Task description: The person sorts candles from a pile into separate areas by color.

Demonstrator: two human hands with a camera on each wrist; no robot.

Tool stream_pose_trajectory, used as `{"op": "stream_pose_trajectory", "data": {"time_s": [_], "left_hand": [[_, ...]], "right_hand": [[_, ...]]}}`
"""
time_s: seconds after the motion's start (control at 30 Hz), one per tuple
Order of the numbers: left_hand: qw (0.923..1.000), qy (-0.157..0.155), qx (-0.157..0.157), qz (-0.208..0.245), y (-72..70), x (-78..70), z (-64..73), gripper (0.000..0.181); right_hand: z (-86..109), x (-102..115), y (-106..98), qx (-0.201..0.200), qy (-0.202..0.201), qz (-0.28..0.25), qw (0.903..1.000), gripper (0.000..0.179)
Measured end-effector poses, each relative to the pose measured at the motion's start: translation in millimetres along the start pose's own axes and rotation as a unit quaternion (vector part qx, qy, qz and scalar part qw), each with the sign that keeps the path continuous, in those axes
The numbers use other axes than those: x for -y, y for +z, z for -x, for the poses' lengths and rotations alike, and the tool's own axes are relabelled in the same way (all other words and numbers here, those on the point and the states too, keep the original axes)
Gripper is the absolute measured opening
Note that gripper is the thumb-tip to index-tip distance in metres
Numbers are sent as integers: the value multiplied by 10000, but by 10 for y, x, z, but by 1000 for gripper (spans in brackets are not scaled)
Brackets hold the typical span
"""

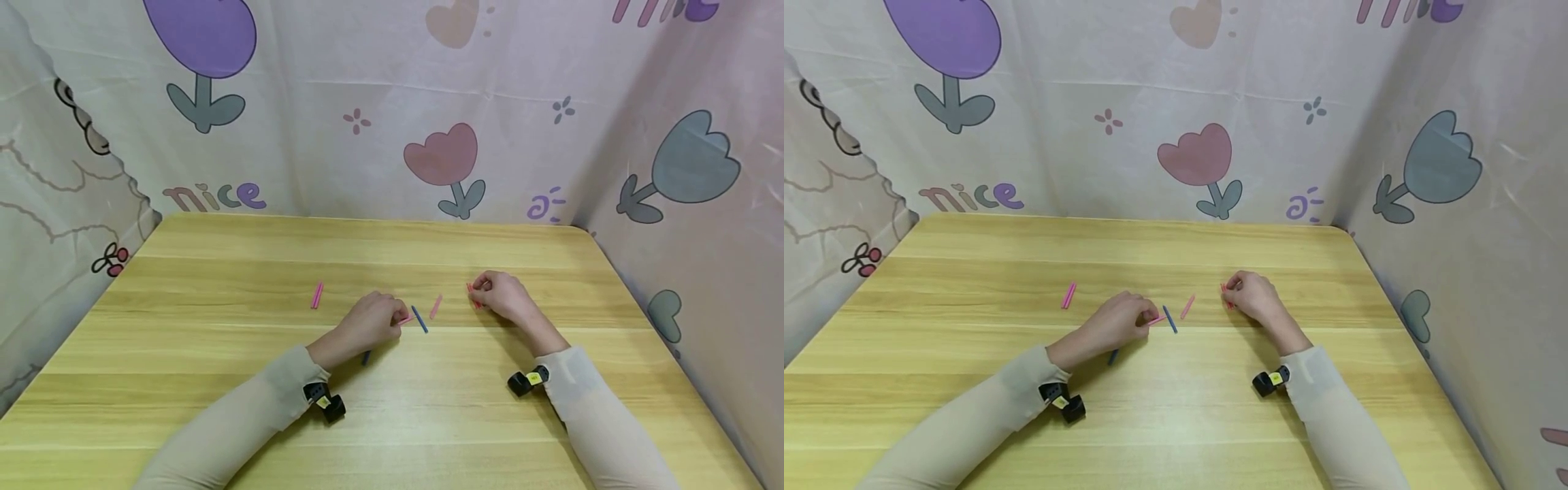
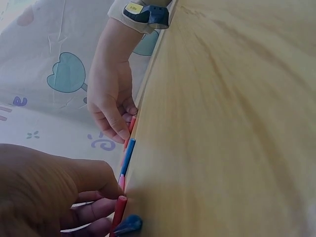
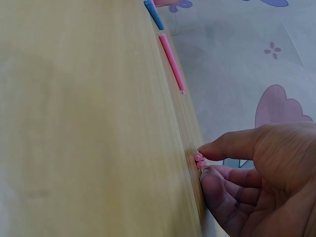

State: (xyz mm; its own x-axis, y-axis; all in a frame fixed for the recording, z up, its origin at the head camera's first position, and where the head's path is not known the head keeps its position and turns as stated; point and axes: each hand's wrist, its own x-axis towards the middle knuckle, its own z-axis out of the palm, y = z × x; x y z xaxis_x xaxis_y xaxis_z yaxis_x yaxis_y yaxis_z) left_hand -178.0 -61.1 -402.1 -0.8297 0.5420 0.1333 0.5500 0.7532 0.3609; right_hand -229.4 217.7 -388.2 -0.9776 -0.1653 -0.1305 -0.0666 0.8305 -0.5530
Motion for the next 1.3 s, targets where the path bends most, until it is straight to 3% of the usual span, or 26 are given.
{"op": "stream_pose_trajectory", "data": {"time_s": [0.4, 0.87, 1.07, 1.3], "left_hand": [[9993, 98, 304, 198, -48, -25, 15, 23], [9982, 226, 559, -7, -44, -40, 16, 19], [9974, 129, 704, 64, -58, -62, 25, 21], [9967, 264, 758, 115, -57, -45, 25, 20]], "right_hand": [[-8, -8, 7, 18, 19, -28, 10000, 25], [-13, -15, 9, 21, 33, -14, 10000, 26], [-7, -18, 6, 9, 33, -24, 10000, 26], [-16, -16, 11, 11, 11, -30, 10000, 25]]}}
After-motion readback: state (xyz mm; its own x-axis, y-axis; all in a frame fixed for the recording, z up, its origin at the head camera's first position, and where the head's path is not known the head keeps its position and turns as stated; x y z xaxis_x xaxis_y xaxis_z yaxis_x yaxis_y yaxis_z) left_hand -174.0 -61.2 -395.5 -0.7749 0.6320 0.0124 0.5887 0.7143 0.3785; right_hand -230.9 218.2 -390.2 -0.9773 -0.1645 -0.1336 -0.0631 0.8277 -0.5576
